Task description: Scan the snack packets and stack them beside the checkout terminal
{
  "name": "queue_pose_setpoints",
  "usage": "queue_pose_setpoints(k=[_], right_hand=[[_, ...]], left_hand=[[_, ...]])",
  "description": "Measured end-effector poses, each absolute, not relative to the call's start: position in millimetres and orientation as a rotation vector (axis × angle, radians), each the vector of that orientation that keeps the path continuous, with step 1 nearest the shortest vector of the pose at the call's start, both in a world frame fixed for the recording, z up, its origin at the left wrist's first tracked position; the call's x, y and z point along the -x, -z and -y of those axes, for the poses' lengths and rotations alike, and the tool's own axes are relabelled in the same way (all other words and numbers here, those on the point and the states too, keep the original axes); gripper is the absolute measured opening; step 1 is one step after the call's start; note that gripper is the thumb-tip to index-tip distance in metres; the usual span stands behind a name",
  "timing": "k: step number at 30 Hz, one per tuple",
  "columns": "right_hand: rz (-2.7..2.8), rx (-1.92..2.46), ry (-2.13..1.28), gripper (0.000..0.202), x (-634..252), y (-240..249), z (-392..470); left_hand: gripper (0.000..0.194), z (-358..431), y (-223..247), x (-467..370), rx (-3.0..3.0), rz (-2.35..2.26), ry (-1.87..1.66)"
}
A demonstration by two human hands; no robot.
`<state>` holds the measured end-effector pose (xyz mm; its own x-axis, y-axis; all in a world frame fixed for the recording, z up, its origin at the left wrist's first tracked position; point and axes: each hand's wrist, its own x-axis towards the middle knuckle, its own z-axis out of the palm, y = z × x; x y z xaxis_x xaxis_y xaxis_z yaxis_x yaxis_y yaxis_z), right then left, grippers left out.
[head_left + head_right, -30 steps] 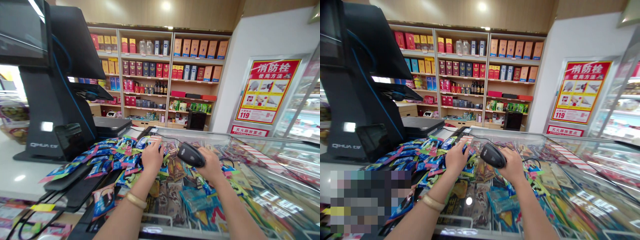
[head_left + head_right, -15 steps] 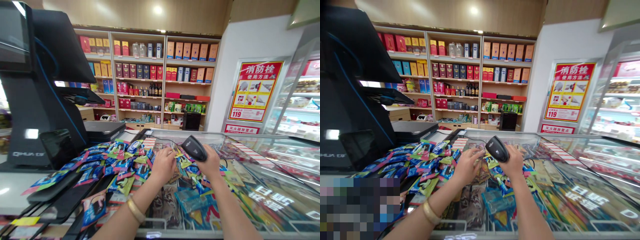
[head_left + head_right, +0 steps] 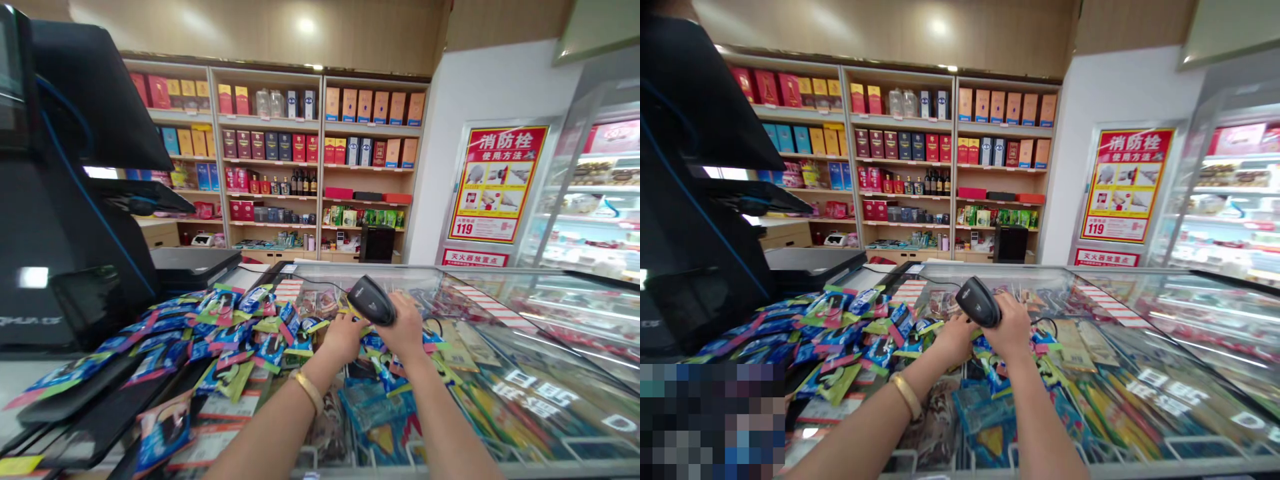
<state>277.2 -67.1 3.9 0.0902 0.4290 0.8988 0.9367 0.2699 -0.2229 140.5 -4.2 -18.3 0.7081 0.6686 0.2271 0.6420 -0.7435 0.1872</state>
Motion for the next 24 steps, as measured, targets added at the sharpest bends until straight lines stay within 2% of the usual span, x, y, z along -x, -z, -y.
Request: queue_pose_setpoints(k=[5,11,14,18,24], right_hand=[[1.487,1.325,0.657,0.007,-278,-4,68],[1.412,1.238,0.679,0.012,-285,-7,69],[1.437,1.208,0.631,0.011,-284,-10,71],[1.583,1.172,0.522,0.008,-273,-14,75],[1.82,1.129,0.37,0.01,-255,-18,79]], left_hand=[[0.049,10,12,-134,-2.568,-1.077,-0.762],[0.03,13,-7,-101,-1.319,-0.692,-1.193],[0.022,17,-15,-79,-0.942,-0.52,-1.321],[0.032,14,-13,-68,-0.837,-0.463,-1.434],[0.046,4,-4,-68,-1.278,-0.645,-1.608]])
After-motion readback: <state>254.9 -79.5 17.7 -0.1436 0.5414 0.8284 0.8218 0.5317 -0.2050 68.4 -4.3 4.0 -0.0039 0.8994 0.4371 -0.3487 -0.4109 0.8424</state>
